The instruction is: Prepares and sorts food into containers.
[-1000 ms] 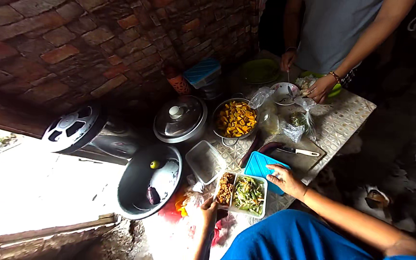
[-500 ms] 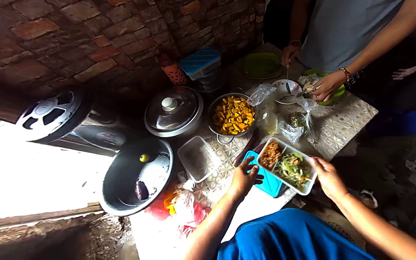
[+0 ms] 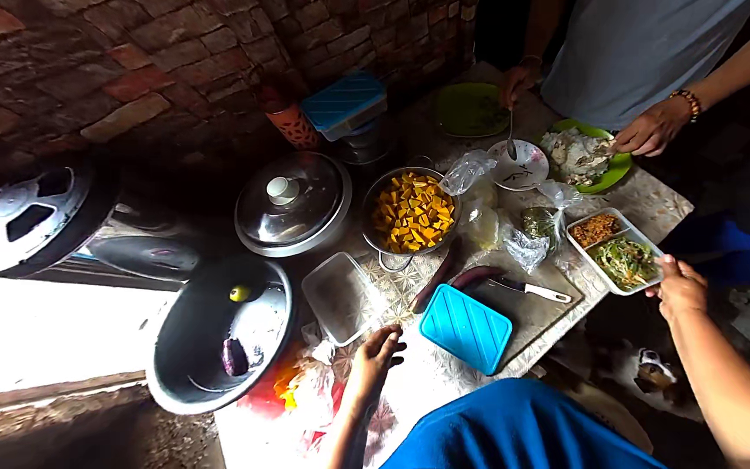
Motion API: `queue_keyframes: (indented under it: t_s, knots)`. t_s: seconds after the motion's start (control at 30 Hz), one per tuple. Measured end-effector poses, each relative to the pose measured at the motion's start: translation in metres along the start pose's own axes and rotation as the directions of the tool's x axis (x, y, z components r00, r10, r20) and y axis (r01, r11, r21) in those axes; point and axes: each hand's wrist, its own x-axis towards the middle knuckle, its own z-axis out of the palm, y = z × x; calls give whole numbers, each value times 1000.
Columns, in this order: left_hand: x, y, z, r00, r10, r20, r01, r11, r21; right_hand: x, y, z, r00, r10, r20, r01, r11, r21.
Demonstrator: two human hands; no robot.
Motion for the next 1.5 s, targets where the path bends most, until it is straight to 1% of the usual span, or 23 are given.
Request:
queue_keyframes:
  t_s: [0.1,0.13,0.2,0.23,0.27,0.3,0.33,0.37,0.4,0.47,0.53,0.63,0.73,0.8,0.87,0.93,1.0,1.07,1.13,1.23,1.33,1.43,1.5]
  knots:
    - [-6,-11,-13,994,-21,-103,10,994,-112,24,-2,20,995,95,41,-94,994,-48]
    - [-8,-14,-16,991,-26,-134,7,989,-144,32,-3,25,993,105,53,-98,989,-111]
    - [-13,-19,-20,982,-38,-183,3,982,-190,44,-12,35,994,84,70,-58,949,-310]
    - [-15,-21,-21,979,-41,-201,0,979,-204,47,-21,39,995,41,87,2,895,-446]
    - [-17,-23,-22,976,-48,-214,1,977,-215,47,-34,42,991,-34,126,103,796,-597]
    - [-19,-24,-24,974,-54,-222,3,975,-224,42,-47,44,972,-141,190,234,680,-695]
    - [-21,-26,-25,972,-56,-228,0,972,-235,34,-60,47,928,-264,261,370,601,-708]
    - [-21,-29,-26,971,-56,-234,-4,969,-248,24,-73,54,874,-358,329,483,559,-674]
    - [-22,-31,-26,970,-57,-237,-8,964,-264,15,-84,63,827,-406,389,561,539,-629]
    - [-22,-35,-25,968,-59,-243,-13,958,-286,0,-95,89,778,-398,487,628,524,-576]
    - [-22,-35,-24,967,-56,-249,-21,955,-296,-2,-97,115,767,-349,538,638,501,-585]
    - [-28,-35,-29,967,-26,-255,-46,961,-272,-6,-99,139,762,-390,517,646,517,-562]
    - [-36,-42,-37,957,-37,-287,-46,960,-277,-21,-112,144,737,-452,504,675,542,-501]
    - [-41,-50,-42,954,-51,-294,-42,952,-303,-29,-120,141,740,-456,494,667,588,-457]
    - [-45,-56,-46,954,-51,-296,-49,946,-321,-34,-129,136,750,-458,477,637,693,-337]
    - [-49,-60,-48,952,-42,-304,-66,939,-337,-40,-139,128,738,-510,443,620,771,-144]
    - [-54,-61,-50,949,-33,-313,-84,931,-354,-52,-154,119,717,-546,433,593,804,33]
    - [-58,-63,-52,949,-25,-315,-98,925,-368,-73,-172,112,700,-560,443,549,819,168]
    - [-62,-65,-54,950,-12,-312,-113,918,-380,-99,-187,107,645,-585,491,508,809,297]
    - [-70,-66,-57,948,4,-319,-137,908,-395,-143,-196,110,512,-627,587,431,779,455]
    - [-79,-69,-63,945,22,-327,-162,898,-410,-196,-184,125,370,-596,713,374,798,473]
    - [-88,-70,-68,944,23,-329,-165,896,-412,-262,-153,147,218,-474,853,285,867,409]
    - [-91,-72,-70,940,14,-341,-164,895,-415,-296,-127,163,66,-415,907,277,881,383]
